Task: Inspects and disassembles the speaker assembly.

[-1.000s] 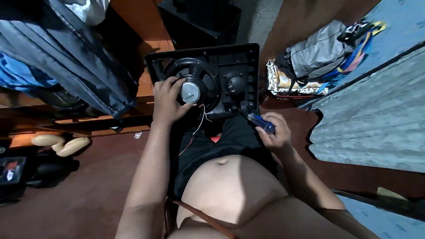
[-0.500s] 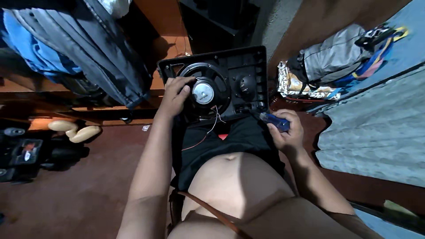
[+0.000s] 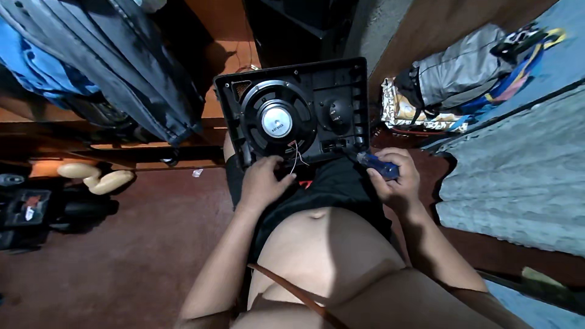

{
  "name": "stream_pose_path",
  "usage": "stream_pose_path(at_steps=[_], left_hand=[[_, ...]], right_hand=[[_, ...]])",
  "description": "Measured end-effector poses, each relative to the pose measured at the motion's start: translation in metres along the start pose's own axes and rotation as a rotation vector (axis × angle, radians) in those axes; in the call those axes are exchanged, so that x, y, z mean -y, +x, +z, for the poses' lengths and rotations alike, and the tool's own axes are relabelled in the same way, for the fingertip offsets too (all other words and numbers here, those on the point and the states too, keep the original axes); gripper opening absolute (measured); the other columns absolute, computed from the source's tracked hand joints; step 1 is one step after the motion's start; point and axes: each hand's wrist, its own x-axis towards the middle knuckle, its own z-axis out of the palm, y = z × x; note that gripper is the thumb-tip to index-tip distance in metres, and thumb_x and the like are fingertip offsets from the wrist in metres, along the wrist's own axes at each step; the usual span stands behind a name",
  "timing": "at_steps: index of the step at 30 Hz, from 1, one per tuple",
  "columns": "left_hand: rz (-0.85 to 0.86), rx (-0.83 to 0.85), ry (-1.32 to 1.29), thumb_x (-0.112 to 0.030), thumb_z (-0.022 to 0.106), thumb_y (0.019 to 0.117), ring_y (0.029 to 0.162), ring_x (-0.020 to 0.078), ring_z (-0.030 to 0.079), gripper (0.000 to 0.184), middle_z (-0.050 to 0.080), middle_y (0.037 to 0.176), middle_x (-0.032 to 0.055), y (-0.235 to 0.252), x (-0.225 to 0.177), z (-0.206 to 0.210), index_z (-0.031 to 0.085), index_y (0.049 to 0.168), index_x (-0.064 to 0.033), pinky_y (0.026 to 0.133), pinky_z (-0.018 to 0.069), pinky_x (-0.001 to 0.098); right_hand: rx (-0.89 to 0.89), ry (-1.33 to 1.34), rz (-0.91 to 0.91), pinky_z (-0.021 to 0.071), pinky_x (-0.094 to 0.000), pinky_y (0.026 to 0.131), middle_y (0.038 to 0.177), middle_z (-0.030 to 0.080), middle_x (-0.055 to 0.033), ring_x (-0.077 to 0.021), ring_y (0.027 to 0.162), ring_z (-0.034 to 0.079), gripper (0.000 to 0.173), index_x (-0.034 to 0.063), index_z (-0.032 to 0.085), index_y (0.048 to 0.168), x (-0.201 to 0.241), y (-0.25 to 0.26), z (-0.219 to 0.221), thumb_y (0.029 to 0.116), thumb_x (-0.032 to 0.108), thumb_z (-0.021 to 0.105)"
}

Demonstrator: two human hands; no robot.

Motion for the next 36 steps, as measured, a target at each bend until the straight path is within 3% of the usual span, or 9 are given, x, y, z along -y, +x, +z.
stream_pose_path(at_steps=[2, 6, 8, 12, 17, 25, 31, 33, 36], left_hand=[[-0.031, 0.028, 0.140, -0.046, 0.082, 0.0841, 0.109, 0.0380, 0.067, 0.062, 0.072, 0.114, 0.0158, -0.005, -0.001, 0.018, 0.066, 0.132, -0.0102, 0.098, 0.0504, 0.0646], [-0.079, 0.063, 0.189, -0.026, 0.069, 0.0986, 0.102, 0.0390, 0.071, 0.030, 0.074, 0.107, 0.0167, -0.005, -0.007, 0.021, 0.070, 0.123, -0.0080, 0.090, 0.0539, 0.0645], [-0.067, 0.034, 0.100, -0.026, 0.063, 0.1026, 0.095, 0.0344, 0.072, 0.021, 0.074, 0.101, 0.0137, -0.008, -0.010, 0.014, 0.074, 0.107, -0.0085, 0.083, 0.0562, 0.0624], [-0.070, 0.012, -0.092, -0.029, 0.065, 0.1022, 0.078, 0.0202, 0.070, 0.019, 0.072, 0.086, 0.0040, -0.024, -0.010, 0.004, 0.074, 0.099, -0.0125, 0.074, 0.0583, 0.0510], [-0.070, -0.059, -0.301, -0.027, 0.070, 0.0986, 0.070, 0.0059, 0.066, 0.014, 0.072, 0.087, -0.0039, -0.048, -0.011, -0.007, 0.073, 0.107, -0.0161, 0.067, 0.0585, 0.0317], [-0.061, -0.271, -0.428, -0.018, 0.073, 0.0962, 0.073, 0.0074, 0.066, 0.029, 0.071, 0.095, 0.0030, -0.048, -0.008, -0.020, 0.067, 0.123, -0.0106, 0.069, 0.0585, 0.0292], [-0.047, -0.100, -0.263, -0.030, 0.069, 0.0994, 0.085, 0.0149, 0.072, 0.029, 0.074, 0.100, 0.0039, -0.032, -0.006, -0.024, 0.070, 0.121, -0.0119, 0.080, 0.0611, 0.0450], [-0.007, -0.088, -0.145, -0.034, 0.064, 0.1023, 0.099, 0.0208, 0.072, 0.030, 0.075, 0.107, 0.0061, -0.020, -0.006, -0.018, 0.072, 0.120, -0.0109, 0.092, 0.0574, 0.0527], [0.105, -0.096, -0.015, -0.034, 0.058, 0.1045, 0.117, 0.0320, 0.066, 0.038, 0.072, 0.121, 0.0124, 0.003, -0.008, -0.005, 0.067, 0.135, -0.0124, 0.105, 0.0464, 0.0603]], right_hand=[[0.003, -0.001, 0.002, 0.0576, -0.0318, 0.094, 0.117, 0.065, -0.0116, -0.0165, 0.112, 0.065, 0.026, 0.0042, 0.061, 0.111, 0.000, 0.000, 0.000, 0.0952, 0.022, 0.073], [-0.001, 0.007, 0.018, 0.0580, -0.0311, 0.093, 0.115, 0.066, -0.0103, -0.0155, 0.112, 0.065, 0.025, 0.0053, 0.060, 0.110, -0.001, 0.000, 0.000, 0.0953, 0.022, 0.072], [0.000, 0.004, 0.023, 0.0578, -0.0309, 0.093, 0.115, 0.066, -0.0103, -0.0153, 0.111, 0.065, 0.026, 0.0051, 0.060, 0.111, -0.001, -0.001, -0.001, 0.0952, 0.022, 0.072], [-0.009, -0.002, 0.023, 0.0586, -0.0311, 0.092, 0.116, 0.066, -0.0106, -0.0155, 0.111, 0.066, 0.025, 0.0053, 0.061, 0.110, -0.002, -0.003, -0.003, 0.0940, 0.020, 0.073], [-0.010, -0.008, 0.015, 0.0584, -0.0306, 0.092, 0.115, 0.067, -0.0098, -0.0150, 0.111, 0.066, 0.025, 0.0059, 0.061, 0.111, 0.000, -0.002, -0.004, 0.0938, 0.019, 0.073], [-0.002, 0.009, 0.005, 0.0584, -0.0295, 0.091, 0.116, 0.066, -0.0087, -0.0136, 0.110, 0.066, 0.026, 0.0067, 0.060, 0.113, 0.006, 0.003, -0.005, 0.0950, 0.021, 0.073], [0.006, 0.004, -0.004, 0.0580, -0.0313, 0.094, 0.117, 0.066, -0.0103, -0.0154, 0.112, 0.066, 0.028, 0.0062, 0.059, 0.114, 0.007, 0.003, -0.006, 0.0943, 0.020, 0.074], [0.007, 0.005, -0.009, 0.0580, -0.0307, 0.094, 0.116, 0.066, -0.0102, -0.0150, 0.112, 0.066, 0.028, 0.0060, 0.059, 0.113, 0.007, 0.003, -0.006, 0.0945, 0.020, 0.073], [0.009, 0.007, -0.005, 0.0579, -0.0306, 0.094, 0.116, 0.066, -0.0100, -0.0148, 0.112, 0.066, 0.028, 0.0057, 0.059, 0.113, 0.006, 0.003, -0.006, 0.0942, 0.019, 0.073]])
